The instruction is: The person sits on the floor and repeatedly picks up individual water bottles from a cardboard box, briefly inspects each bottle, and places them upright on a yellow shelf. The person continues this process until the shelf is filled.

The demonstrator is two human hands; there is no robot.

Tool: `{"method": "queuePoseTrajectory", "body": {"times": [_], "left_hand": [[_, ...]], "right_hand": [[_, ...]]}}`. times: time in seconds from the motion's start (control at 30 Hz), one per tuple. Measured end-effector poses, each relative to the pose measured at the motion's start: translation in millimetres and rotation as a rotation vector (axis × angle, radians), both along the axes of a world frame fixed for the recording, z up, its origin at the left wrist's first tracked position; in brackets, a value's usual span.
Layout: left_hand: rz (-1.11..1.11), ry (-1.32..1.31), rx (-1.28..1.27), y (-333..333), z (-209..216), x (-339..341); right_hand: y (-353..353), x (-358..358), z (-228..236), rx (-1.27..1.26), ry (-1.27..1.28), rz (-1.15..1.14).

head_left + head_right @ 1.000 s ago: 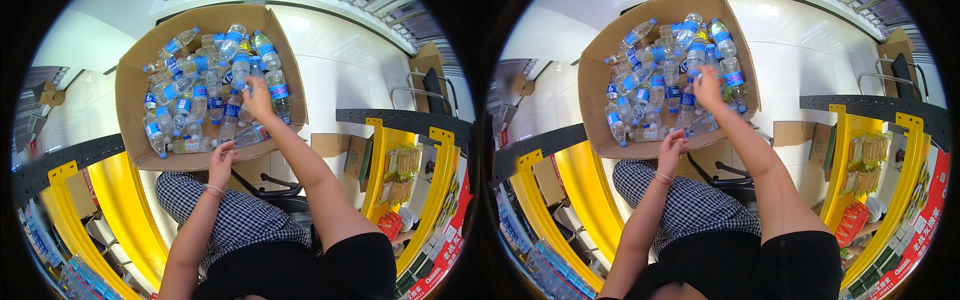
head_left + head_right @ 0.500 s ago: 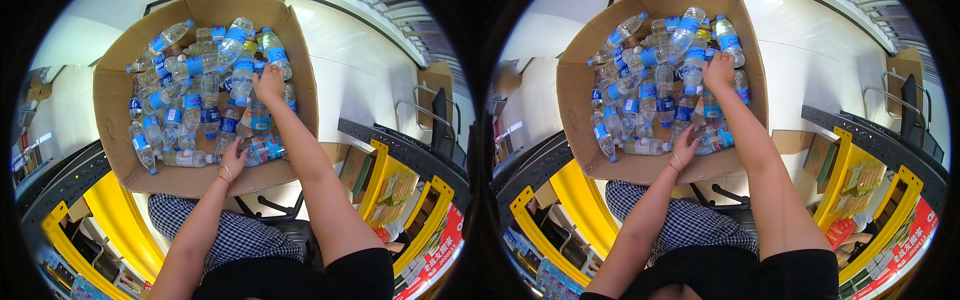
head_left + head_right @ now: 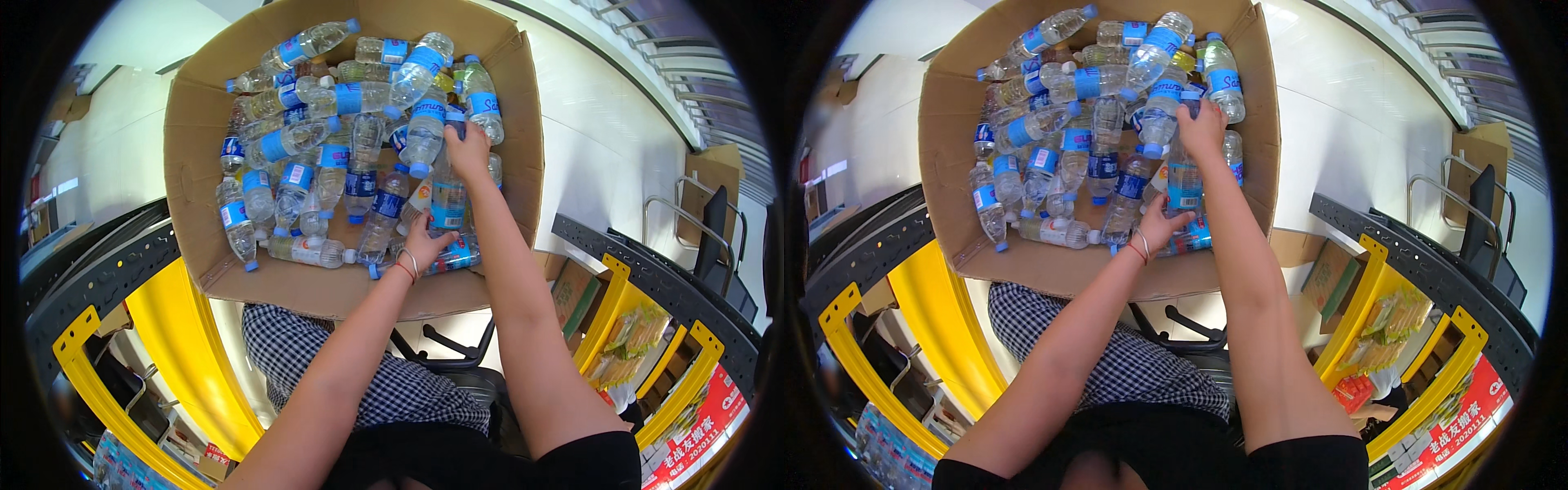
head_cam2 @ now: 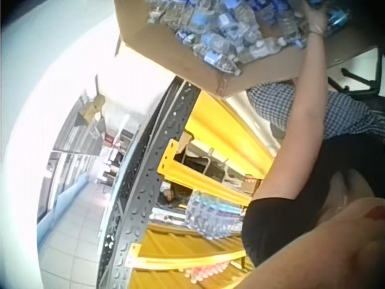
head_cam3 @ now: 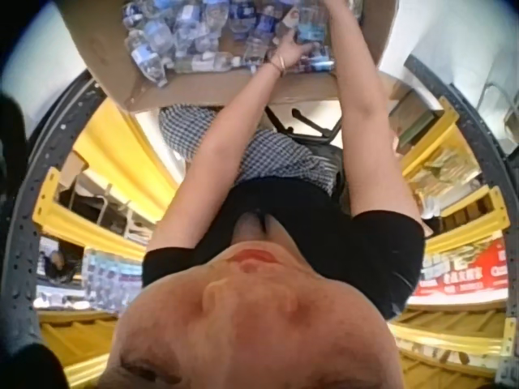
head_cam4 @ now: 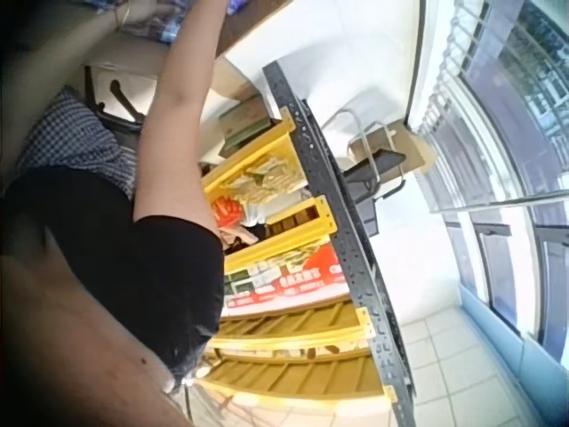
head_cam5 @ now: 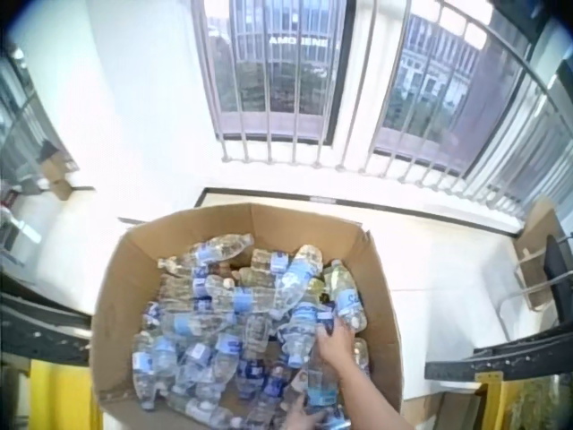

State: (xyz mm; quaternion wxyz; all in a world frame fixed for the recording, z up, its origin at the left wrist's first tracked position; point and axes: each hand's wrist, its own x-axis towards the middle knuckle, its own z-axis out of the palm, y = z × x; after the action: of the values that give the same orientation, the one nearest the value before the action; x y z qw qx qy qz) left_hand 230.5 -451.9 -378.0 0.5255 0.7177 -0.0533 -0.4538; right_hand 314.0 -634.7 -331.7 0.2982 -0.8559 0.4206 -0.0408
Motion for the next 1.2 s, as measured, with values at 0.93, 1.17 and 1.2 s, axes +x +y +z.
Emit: {"method": "queuePoseTrajectory", "body": {"times": [0.93,1.17,1.2], "left_hand": [[0.475,-0.028,-0.376,268.3,366.3,-121.2],[0.519,0.225,-0.751,307.8,395.5,-173.7],[0.570,0.207,-0.782,308.6,392.1,-183.5]], "right_hand": [[288.9,-74.7,296.8,1.711,-0.686,0.426],[367.5,-106.9,321.1,2.610,-0.696,0.632],[380.6,-111.4,317.6,2.667,-0.639,0.653]]}}
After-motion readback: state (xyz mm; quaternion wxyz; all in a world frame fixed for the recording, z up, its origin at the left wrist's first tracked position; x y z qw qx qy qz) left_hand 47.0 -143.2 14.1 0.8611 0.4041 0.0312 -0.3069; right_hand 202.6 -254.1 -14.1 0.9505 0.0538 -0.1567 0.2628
